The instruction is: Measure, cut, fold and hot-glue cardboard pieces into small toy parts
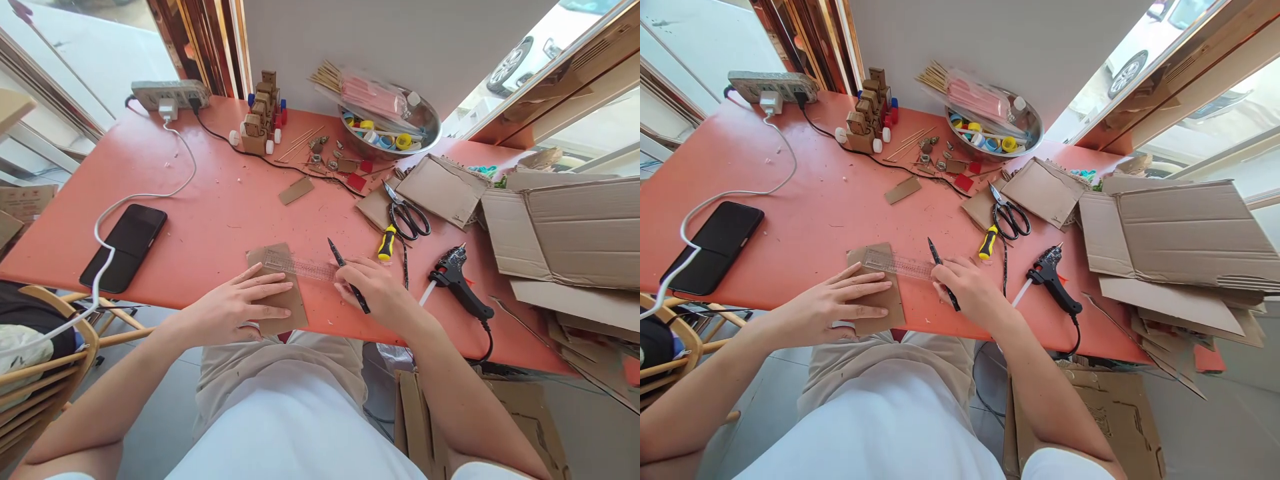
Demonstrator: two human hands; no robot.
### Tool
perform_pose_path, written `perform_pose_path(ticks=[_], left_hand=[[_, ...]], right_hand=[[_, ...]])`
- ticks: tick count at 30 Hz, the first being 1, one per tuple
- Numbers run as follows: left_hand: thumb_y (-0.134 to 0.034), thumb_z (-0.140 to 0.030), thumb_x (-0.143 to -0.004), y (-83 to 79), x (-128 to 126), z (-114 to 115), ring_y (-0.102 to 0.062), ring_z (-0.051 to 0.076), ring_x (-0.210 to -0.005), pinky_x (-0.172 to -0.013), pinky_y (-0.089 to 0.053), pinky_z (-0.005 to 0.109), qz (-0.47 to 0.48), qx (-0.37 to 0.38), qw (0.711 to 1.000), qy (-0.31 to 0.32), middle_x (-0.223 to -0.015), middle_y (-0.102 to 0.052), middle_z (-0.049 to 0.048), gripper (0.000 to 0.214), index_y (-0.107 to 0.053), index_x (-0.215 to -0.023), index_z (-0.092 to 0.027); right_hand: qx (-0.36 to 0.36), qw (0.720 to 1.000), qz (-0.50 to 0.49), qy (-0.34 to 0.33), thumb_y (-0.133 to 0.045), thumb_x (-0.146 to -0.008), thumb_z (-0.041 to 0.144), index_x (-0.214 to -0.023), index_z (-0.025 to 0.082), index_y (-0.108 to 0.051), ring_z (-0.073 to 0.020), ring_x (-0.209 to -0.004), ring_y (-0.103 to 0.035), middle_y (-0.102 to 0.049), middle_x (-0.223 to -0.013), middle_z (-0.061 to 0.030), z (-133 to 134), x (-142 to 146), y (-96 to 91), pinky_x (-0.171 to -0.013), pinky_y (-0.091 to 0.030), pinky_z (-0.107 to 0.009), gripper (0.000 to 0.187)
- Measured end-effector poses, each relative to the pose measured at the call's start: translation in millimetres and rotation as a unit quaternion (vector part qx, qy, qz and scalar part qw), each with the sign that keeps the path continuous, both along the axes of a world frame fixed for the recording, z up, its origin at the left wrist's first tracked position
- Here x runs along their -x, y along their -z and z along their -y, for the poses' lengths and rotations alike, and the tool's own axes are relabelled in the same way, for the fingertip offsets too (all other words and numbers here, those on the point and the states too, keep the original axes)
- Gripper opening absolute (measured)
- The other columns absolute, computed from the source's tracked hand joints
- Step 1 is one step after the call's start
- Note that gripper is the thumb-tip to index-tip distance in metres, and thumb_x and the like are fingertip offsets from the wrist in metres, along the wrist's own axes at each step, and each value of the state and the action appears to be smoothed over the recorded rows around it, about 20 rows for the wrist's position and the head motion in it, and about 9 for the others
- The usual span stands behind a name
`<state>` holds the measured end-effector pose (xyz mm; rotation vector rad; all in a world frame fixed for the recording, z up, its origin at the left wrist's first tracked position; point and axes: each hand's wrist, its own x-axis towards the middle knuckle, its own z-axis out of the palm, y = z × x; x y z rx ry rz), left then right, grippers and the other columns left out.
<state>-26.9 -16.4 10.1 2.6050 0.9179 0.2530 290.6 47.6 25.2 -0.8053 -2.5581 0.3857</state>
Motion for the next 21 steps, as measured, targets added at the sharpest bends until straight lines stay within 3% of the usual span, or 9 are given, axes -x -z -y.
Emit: perform_pose_path(ticks=[3, 6, 10, 13, 16, 21], left_hand=[[-0.08, -0.025, -0.093, 2.0, 8, 2, -0.054, 0.026, -0.157, -0.135, -0.038, 0.051, -0.012, 0.0, 1.0, 0.002, -0.164, -0.061, 0.0041, 0.055, -0.071, -0.145, -0.04], [-0.081, -0.043, -0.095, 6.0, -1, 9, -0.053, 0.029, -0.157, -0.136, -0.034, 0.055, -0.021, -0.016, 0.999, -0.021, -0.166, -0.06, 0.0069, 0.06, -0.065, -0.152, -0.038], [-0.07, -0.069, -0.095, 11.2, -26, 15, -0.052, 0.035, -0.157, -0.135, -0.031, 0.063, -0.005, -0.042, 0.999, -0.019, -0.163, -0.061, 0.0166, 0.085, -0.052, -0.164, -0.023], [-0.063, -0.068, -0.1, 13.0, -31, 14, -0.054, 0.035, -0.156, -0.137, -0.026, 0.065, 0.008, -0.043, 0.998, -0.037, -0.16, -0.064, 0.0164, 0.078, -0.057, -0.159, -0.017], [-0.063, -0.059, -0.103, 13.8, -23, 14, -0.056, 0.032, -0.155, -0.139, -0.024, 0.061, 0.016, -0.021, 0.999, -0.045, -0.157, -0.067, 0.0111, 0.065, -0.061, -0.156, -0.022], [-0.057, -0.063, -0.105, 17.3, -15, 14, -0.058, 0.031, -0.152, -0.139, -0.027, 0.059, 0.03, -0.036, 0.998, -0.045, -0.154, -0.07, 0.0101, 0.065, -0.059, -0.158, -0.025]], right_hand=[[-0.018, 0.999, 0.029, 0.0, -0.043, -0.104, 0.011, -0.088, 0.028, -0.053, -0.0209, -0.075, -0.063, -0.066, -0.078, -0.0024, -6, 1, 0.1, -0.071, -0.053, -0.032, 0.026], [-0.039, 0.999, 0.034, 0.005, -0.044, -0.103, 0.009, -0.088, 0.028, -0.053, -0.0217, -0.075, -0.062, -0.066, -0.078, -0.003, -14, -1, 1.1, -0.07, -0.051, -0.032, 0.026], [-0.023, 0.999, 0.044, 0.009, -0.045, -0.097, 0.003, -0.09, 0.027, -0.054, -0.0224, -0.077, -0.063, -0.067, -0.082, -0.0039, -24, -3, 1.7, -0.071, -0.05, -0.031, 0.027], [-0.018, 0.996, 0.081, 0.012, -0.043, -0.094, 0.0, -0.092, 0.025, -0.055, -0.024, -0.081, -0.064, -0.07, -0.085, -0.0071, -32, -3, -0.3, -0.072, -0.05, -0.032, 0.028], [-0.013, 0.992, 0.125, 0.017, -0.043, -0.094, 0.0, -0.093, 0.025, -0.056, -0.0256, -0.086, -0.066, -0.072, -0.089, -0.0098, -38, -2, -2.8, -0.077, -0.051, -0.034, 0.028], [-0.013, 0.987, 0.158, 0.0, -0.043, -0.094, 0.0, -0.094, 0.024, -0.057, -0.0259, -0.084, -0.066, -0.074, -0.087, -0.0096, -43, 1, -3.2, -0.079, -0.05, -0.035, 0.028]])
